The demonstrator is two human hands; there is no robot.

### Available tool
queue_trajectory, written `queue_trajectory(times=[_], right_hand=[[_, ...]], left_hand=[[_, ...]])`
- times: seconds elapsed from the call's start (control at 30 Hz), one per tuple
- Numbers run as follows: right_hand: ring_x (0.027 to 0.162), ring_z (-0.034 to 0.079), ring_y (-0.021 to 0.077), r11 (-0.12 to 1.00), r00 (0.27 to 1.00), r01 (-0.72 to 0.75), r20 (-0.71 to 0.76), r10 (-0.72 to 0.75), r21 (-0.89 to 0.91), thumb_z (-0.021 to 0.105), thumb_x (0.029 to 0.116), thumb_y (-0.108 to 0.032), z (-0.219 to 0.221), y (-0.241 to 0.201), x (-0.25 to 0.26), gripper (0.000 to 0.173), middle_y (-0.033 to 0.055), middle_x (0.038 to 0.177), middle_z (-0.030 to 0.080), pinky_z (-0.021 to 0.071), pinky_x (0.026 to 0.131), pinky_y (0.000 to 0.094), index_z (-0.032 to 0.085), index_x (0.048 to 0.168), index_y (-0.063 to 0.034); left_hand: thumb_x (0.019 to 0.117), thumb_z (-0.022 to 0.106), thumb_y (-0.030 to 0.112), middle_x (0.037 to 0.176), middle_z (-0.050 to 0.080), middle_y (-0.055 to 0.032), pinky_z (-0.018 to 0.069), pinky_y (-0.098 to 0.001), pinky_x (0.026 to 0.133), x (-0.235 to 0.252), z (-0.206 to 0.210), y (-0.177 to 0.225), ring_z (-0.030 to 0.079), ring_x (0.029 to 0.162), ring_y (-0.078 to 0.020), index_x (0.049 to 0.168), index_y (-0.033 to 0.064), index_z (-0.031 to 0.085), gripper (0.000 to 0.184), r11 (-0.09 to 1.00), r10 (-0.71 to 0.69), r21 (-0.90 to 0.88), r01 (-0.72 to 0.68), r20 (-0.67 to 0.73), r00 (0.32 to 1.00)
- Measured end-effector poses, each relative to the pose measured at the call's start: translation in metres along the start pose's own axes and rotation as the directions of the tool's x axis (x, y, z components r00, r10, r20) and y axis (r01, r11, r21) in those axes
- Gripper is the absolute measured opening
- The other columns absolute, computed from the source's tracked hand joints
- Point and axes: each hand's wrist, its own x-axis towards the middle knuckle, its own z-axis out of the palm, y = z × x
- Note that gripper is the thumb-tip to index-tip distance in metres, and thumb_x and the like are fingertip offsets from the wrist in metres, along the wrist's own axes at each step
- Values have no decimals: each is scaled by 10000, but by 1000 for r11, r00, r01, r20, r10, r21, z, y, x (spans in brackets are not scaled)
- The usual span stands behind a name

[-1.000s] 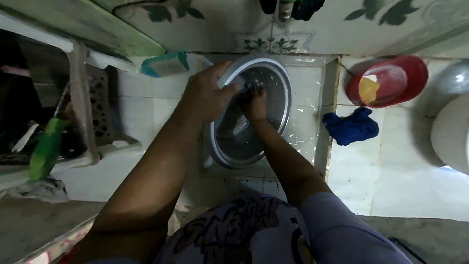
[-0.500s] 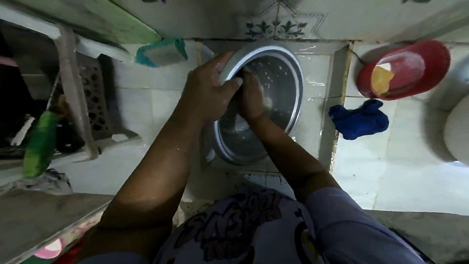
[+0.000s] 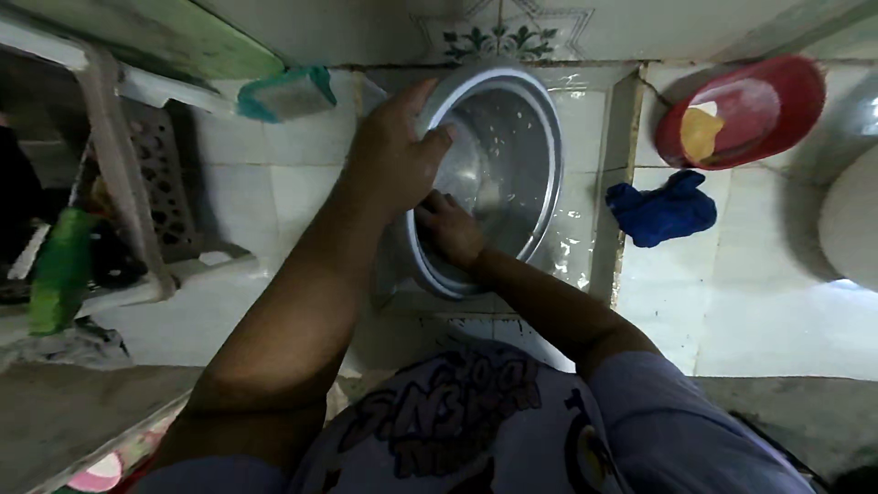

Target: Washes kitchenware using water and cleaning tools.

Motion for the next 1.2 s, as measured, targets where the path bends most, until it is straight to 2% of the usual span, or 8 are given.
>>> queue_trajectory(times=[0.27, 0.37, 0.47, 0.6, 0.73, 0.93, 1.07, 1.2], right_hand=[[1160, 643, 423, 887, 885, -459, -108, 452, -46, 727, 883, -92, -32, 65, 26, 567, 266, 1502, 447, 587, 887, 554, 575, 1426, -150], [1106, 648, 398, 969, 967, -246, 61, 247, -17, 747, 896, -169, 1, 33, -14, 504, 264, 1362, 537, 590, 874, 525, 625, 1385, -164], [1152, 656, 414, 996, 996, 82, -45, -81, 25, 703, 914, -72, -17, -13, -3, 319, 261, 1280, 653, 561, 947, 511, 719, 1225, -4], [1202, 643, 425, 994, 958, -89, -278, 70, -57, 671, 929, -52, -62, 2, 39, 343, 276, 1317, 649, 517, 1011, 503, 684, 1249, 70], [1183, 642, 433, 914, 938, -345, -99, 331, -212, 630, 988, -146, -50, 67, 34, 458, 218, 1490, 520, 554, 936, 584, 579, 1444, -163], [1173, 639, 407, 957, 899, -289, 336, 281, -26, 690, 959, -203, -12, 5, -16, 484, 216, 1321, 634, 530, 950, 605, 587, 1425, -120], [1154, 659, 415, 986, 978, -75, -182, 102, 152, 723, 859, -18, -46, -40, 14, 363, 312, 1196, 683, 507, 1009, 492, 680, 1188, 129], [1297, 582, 424, 944, 945, -222, -291, 147, -243, 630, 965, -101, -70, 24, 36, 388, 239, 1422, 594, 483, 1031, 560, 654, 1335, 12]], left_hand=[[1061, 564, 281, 1502, 541, -145, 415, -454, 1144, -4, 5, 11, 544, 1362, -232, 1567, 131, 427, 546, 999, 1, 41, -2, 32, 999], [1068, 549, 322, 1499, 545, -138, 395, -437, 1163, 2, 4, 10, 526, 1381, -216, 1553, 140, 449, 527, 998, -6, 56, 5, 10, 1000], [1069, 541, 317, 1498, 543, -141, 392, -442, 1162, 3, 11, 22, 523, 1382, -215, 1553, 144, 448, 522, 998, 19, 64, -20, 25, 1000], [1064, 551, 301, 1459, 574, -160, 426, -476, 1127, 1, 16, 30, 562, 1342, -248, 1553, 135, 449, 526, 995, 37, 94, -41, 51, 998], [1074, 535, 330, 1505, 542, -140, 394, -453, 1162, -2, 8, 18, 524, 1388, -228, 1562, 147, 442, 530, 994, 30, 100, -33, 33, 999], [1091, 485, 359, 1481, 561, -141, 403, -402, 1150, -1, 4, 11, 540, 1359, -185, 1532, 120, 480, 502, 997, 37, 64, -38, 11, 999], [1081, 503, 348, 1399, 620, -149, 449, -448, 1102, -4, 18, 26, 600, 1285, -211, 1509, 120, 509, 485, 992, 96, 77, -98, 31, 995], [1086, 485, 345, 1458, 584, -152, 406, -470, 1143, -8, 21, 29, 558, 1351, -242, 1537, 115, 476, 507, 987, 108, 111, -112, 45, 993]])
